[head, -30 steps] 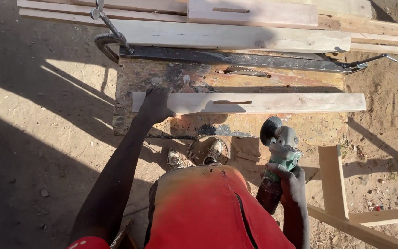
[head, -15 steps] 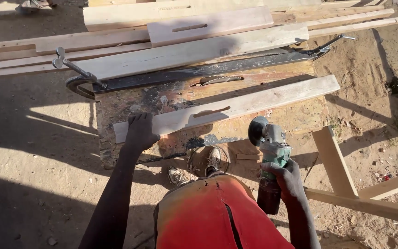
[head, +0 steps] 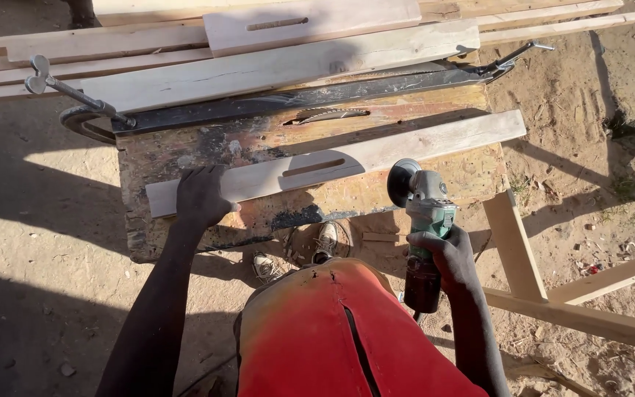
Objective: Using a handheld angle grinder with a sanding disc to smooth the surfaces and edges of a wooden board on a workbench.
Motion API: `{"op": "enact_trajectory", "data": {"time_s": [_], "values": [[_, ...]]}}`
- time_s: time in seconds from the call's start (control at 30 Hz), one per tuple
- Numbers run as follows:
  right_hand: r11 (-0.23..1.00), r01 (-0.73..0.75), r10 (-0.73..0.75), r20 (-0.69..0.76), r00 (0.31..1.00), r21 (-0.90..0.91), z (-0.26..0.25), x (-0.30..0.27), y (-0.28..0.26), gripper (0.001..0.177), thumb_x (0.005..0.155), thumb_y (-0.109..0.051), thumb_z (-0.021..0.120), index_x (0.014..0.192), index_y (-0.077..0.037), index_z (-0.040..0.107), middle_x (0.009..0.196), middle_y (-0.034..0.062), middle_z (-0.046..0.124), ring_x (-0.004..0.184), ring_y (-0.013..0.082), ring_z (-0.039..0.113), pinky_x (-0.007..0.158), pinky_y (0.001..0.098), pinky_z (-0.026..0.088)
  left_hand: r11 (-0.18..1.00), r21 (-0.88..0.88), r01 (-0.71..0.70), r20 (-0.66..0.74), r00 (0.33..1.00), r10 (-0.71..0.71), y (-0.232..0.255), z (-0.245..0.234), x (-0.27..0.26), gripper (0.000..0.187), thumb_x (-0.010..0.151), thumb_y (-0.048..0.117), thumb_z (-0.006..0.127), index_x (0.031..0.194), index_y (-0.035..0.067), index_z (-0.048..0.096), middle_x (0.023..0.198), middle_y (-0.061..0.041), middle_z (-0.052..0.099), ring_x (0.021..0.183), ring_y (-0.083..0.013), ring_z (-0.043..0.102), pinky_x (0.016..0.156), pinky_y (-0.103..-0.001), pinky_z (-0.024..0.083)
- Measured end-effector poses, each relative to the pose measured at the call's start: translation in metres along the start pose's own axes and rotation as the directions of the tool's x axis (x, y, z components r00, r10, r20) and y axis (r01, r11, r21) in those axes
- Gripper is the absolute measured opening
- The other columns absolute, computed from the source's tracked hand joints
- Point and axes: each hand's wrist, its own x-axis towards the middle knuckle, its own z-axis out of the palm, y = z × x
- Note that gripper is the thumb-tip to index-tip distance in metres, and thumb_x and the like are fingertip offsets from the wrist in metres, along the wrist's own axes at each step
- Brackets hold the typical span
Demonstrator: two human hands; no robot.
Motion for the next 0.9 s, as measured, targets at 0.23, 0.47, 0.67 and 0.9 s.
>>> {"op": "enact_trajectory", "data": {"time_s": [0.23,0.47,0.67,0.9], "values": [[0.992,0.01,-0.008,0.014,1.0,-0.122,-0.009,0.012,-0.011,0.021,0.05,-0.001,0.07,0.065,0.005,0.057,0.051,0.0178,0.052,0.044,0.0225,0.052,0.043,0.0351,0.042,0.97,0.092,-0.227,-0.587,0.774,0.237,0.006,0.006,0.014,0.059,0.05,0.007,0.073,0.106,0.004,0.056,0.103,-0.011,0.055,0.103,-0.0245,0.049,0.095,-0.033,0.03],[0.987,-0.01,0.01,-0.002,1.0,-0.161,-0.016,0.012,-0.02,0.022,0.051,-0.004,0.071,0.066,0.002,0.056,0.05,0.014,0.049,0.046,0.0197,0.048,0.045,0.031,0.039,0.951,0.102,-0.291,-0.709,0.649,0.275,0.02,0.012,-0.01,0.052,0.054,0.002,0.061,0.106,0.009,0.06,0.104,-0.007,0.057,0.103,-0.0208,0.051,0.09,-0.032,0.032],[0.971,-0.011,0.012,0.003,1.0,-0.241,-0.017,0.009,-0.03,0.021,0.051,-0.005,0.069,0.066,0.002,0.057,0.052,0.0138,0.049,0.049,0.0201,0.048,0.048,0.0314,0.039,0.947,0.148,-0.285,-0.762,0.577,0.293,0.038,0.025,-0.036,0.044,0.068,0.025,0.065,0.109,0.009,0.059,0.112,-0.01,0.055,0.109,-0.0245,0.047,0.09,-0.033,0.029],[0.867,0.087,-0.035,0.113,0.993,-0.491,-0.027,0.045,-0.012,0.031,0.053,-0.017,0.068,0.073,0.002,0.055,0.061,0.0164,0.052,0.062,0.0284,0.052,0.06,0.0386,0.039,0.978,0.052,-0.203,-0.748,0.641,0.173,0.04,0.036,-0.035,0.045,0.078,0.045,0.058,0.107,0.01,0.059,0.108,-0.008,0.055,0.105,-0.0236,0.049,0.088,-0.032,0.028]]}}
